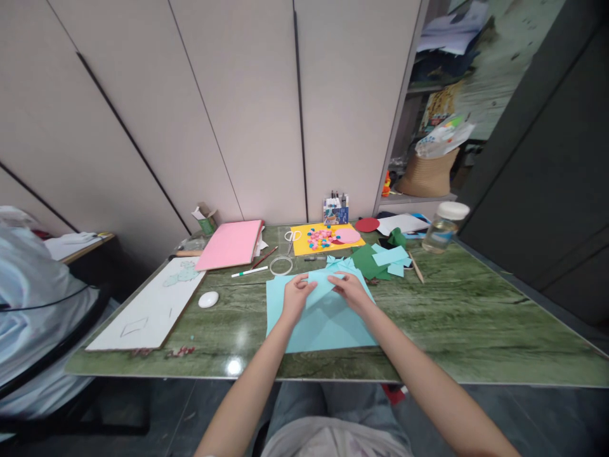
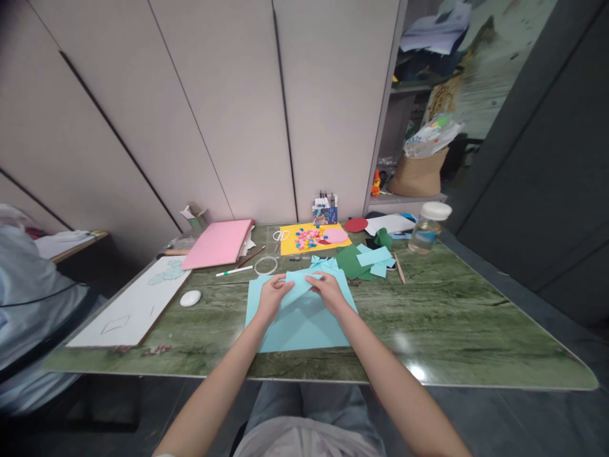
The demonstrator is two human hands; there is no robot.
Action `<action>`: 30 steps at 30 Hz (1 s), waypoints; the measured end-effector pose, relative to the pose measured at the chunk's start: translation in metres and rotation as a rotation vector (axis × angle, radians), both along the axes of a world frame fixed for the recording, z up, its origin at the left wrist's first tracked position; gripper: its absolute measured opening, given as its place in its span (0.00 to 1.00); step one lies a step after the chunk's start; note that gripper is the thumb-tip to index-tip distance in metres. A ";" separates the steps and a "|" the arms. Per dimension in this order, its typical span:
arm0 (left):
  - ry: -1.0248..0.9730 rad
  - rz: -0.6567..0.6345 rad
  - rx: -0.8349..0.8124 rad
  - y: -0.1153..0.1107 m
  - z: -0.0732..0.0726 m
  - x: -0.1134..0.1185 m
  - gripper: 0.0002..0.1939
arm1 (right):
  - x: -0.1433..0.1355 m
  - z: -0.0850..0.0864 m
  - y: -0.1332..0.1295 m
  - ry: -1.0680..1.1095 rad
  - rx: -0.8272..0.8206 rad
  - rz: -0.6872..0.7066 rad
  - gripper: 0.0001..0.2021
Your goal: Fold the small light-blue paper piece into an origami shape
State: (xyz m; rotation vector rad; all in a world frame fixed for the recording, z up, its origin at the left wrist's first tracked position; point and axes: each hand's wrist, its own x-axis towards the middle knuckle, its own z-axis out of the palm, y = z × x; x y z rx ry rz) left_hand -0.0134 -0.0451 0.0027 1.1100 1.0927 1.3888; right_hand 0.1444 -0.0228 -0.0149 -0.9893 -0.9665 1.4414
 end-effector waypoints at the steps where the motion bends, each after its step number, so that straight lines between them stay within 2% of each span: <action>1: 0.002 -0.008 0.016 0.004 0.008 0.001 0.22 | 0.000 0.009 0.002 0.023 0.011 -0.016 0.09; 3: 0.005 -0.014 0.063 0.014 0.028 0.002 0.23 | -0.002 0.032 0.009 0.071 0.055 -0.041 0.12; 6: 0.003 -0.004 0.158 0.032 0.069 0.007 0.28 | -0.007 0.076 0.021 0.126 0.150 -0.068 0.11; 9: -0.021 0.025 0.297 0.042 0.108 0.015 0.28 | -0.015 0.116 0.028 0.138 0.257 -0.049 0.13; 11: -0.052 0.045 0.325 0.043 0.128 0.021 0.30 | -0.018 0.134 0.029 0.139 0.331 -0.058 0.11; 13: -0.060 0.066 0.347 0.039 0.140 0.025 0.29 | -0.018 0.144 0.027 0.142 0.395 -0.080 0.09; 17: -0.005 0.114 0.390 0.025 0.148 0.026 0.28 | -0.016 0.151 0.019 0.131 0.454 -0.032 0.08; 20: 0.011 0.147 0.425 0.016 0.146 0.026 0.27 | -0.016 0.154 0.009 0.115 0.453 -0.019 0.07; 23: 0.033 0.188 0.501 0.012 0.142 0.027 0.25 | -0.016 0.158 0.001 0.062 0.459 -0.077 0.07; 25: 0.136 0.228 0.598 0.011 0.140 0.027 0.18 | -0.014 0.161 -0.002 0.019 0.451 -0.115 0.08; 27: 0.319 0.236 0.714 0.009 0.141 0.026 0.07 | -0.011 0.165 -0.005 -0.032 0.447 -0.142 0.09; 28: 0.387 0.211 0.756 0.008 0.142 0.025 0.04 | -0.010 0.166 -0.006 -0.056 0.451 -0.144 0.10; 30: 0.445 0.169 0.778 0.006 0.145 0.023 0.06 | -0.007 0.169 -0.007 -0.091 0.466 -0.130 0.09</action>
